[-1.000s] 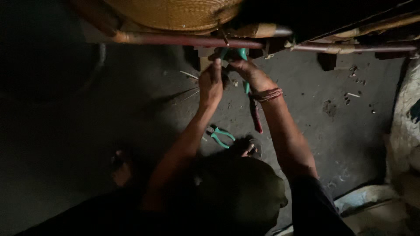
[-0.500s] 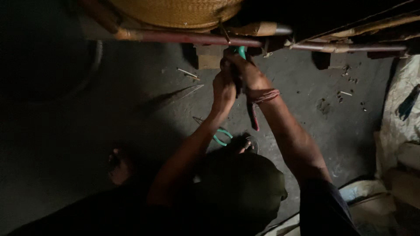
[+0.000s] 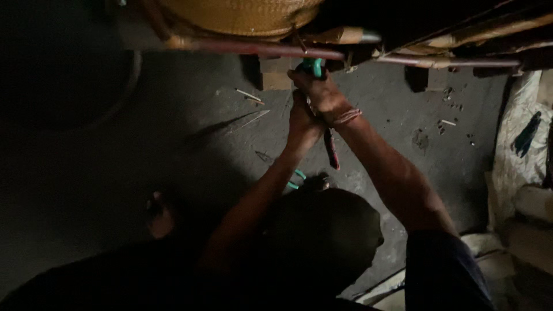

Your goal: The person is repairing a piece of furniture, likely a chair or stool, by securing a woven seat to a metal frame. They use pliers to bend and tighten metal fasteners and a knife to trim excess material. The task involves precise hand movements and tool manipulation.

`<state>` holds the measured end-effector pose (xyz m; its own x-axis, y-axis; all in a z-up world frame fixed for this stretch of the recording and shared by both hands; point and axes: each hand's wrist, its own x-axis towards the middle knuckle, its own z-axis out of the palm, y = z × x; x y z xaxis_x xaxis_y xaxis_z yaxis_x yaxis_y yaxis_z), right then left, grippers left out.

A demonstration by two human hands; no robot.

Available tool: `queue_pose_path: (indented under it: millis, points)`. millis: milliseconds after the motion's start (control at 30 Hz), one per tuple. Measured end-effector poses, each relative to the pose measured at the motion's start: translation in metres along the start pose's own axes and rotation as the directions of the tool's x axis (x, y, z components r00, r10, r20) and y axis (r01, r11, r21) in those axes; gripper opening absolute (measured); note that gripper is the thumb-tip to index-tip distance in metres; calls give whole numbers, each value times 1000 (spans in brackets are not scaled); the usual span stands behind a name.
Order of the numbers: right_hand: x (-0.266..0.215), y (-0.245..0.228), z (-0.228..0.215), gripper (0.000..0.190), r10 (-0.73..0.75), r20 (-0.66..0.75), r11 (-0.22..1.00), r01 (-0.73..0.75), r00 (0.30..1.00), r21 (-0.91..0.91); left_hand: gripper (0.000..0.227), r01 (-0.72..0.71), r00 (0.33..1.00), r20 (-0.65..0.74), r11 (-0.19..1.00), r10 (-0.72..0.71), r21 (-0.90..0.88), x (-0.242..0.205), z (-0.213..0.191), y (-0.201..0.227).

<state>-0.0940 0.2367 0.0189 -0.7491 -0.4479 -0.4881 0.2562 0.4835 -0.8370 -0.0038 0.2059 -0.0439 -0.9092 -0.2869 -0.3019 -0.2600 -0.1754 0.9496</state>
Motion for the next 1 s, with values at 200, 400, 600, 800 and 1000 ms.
queue_pose_path:
  millis: [200,400,600,800,1000]
  points:
    - [2,-5,-3,16,-296,48,775,269,954,-573,65,237,970,164,837,-178,-492,20,-2,-17]
    - [1,-8,12,21,-81,-131,971,48,988,-233,73,-337,935,-35,918,352,210,27,8,-61]
    - [19,12,17,28,-201,-180,953,150,963,-263,49,30,996,-91,925,5,380,23,12,-72]
    - [37,47,11,23,-337,-108,874,268,935,-405,78,181,982,188,356,-15,-917,19,-3,-56]
    - [27,41,11,32,-170,-114,985,165,979,-51,85,-215,970,-64,948,235,237,31,-7,-32]
